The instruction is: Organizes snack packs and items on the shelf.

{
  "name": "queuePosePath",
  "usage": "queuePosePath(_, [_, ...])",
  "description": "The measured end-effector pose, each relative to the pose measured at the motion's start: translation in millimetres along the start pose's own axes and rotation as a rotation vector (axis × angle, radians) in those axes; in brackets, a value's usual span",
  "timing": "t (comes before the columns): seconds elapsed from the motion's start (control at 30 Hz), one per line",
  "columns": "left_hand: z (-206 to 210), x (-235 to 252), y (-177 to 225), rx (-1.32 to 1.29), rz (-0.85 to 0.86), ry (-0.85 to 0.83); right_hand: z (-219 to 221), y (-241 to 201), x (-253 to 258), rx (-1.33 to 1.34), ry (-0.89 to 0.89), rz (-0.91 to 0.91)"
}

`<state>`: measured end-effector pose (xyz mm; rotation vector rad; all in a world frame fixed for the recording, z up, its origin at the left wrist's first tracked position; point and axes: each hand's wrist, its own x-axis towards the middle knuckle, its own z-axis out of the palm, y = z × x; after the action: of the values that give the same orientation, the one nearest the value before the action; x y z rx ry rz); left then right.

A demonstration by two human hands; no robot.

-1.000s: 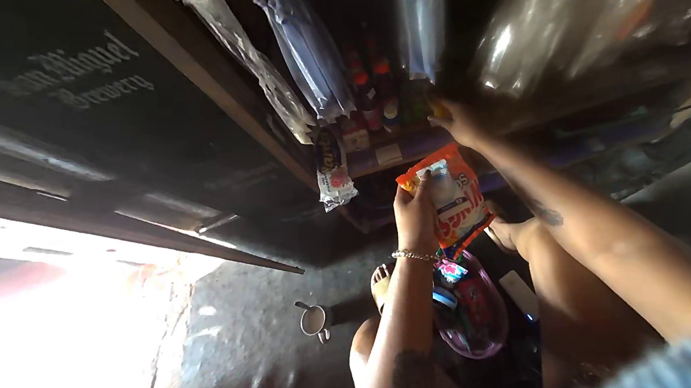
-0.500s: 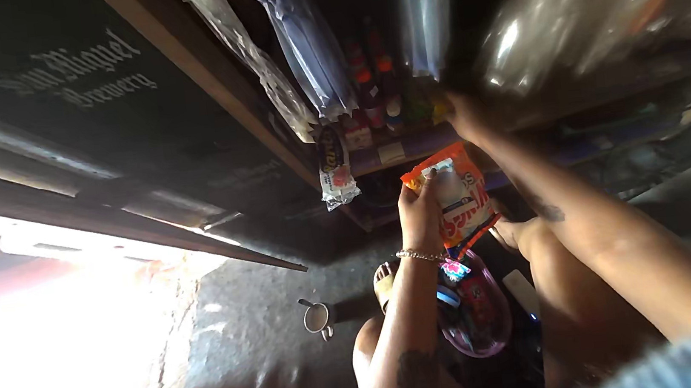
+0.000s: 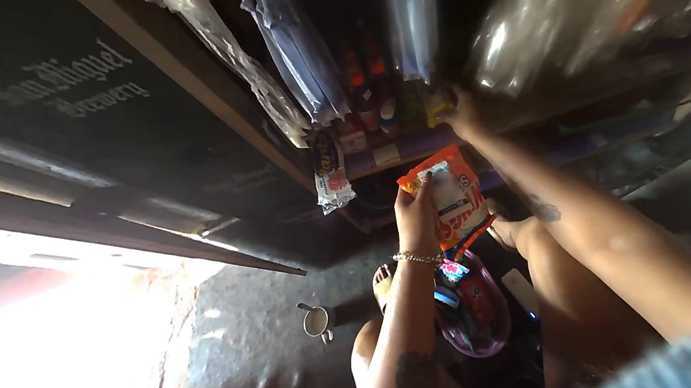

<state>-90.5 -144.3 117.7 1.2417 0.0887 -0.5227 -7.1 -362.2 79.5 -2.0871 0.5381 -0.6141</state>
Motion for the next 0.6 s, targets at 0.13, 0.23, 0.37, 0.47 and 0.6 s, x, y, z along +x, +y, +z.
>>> queuePosePath(0.13, [-0.8, 0.4, -0.6, -0.003, 0.003, 0.008, 1.4, 1.9, -1.2, 0.092, 0.028, -0.024])
queuePosePath(0.23, [-1.0, 0.2, 0.1, -0.005, 0.002, 0.016, 1.0, 4.5, -0.9, 0.117, 0.025, -0.055])
queuePosePath(0.37, [-1.4, -0.3, 0.7, 0.000, -0.002, 0.008, -1.4, 4.7, -2.6, 0.039, 0.001, -0.091])
queuePosePath(0.47, [-1.3, -0.1, 0.4, -0.004, 0.002, -0.001, 0.3, 5.0, 1.2, -0.013, 0.009, -0.090])
queuePosePath(0.6, [0.9, -0.5, 0.3, 0.005, -0.009, -0.001, -3.9, -1.8, 7.5, -0.122, -0.087, -0.074])
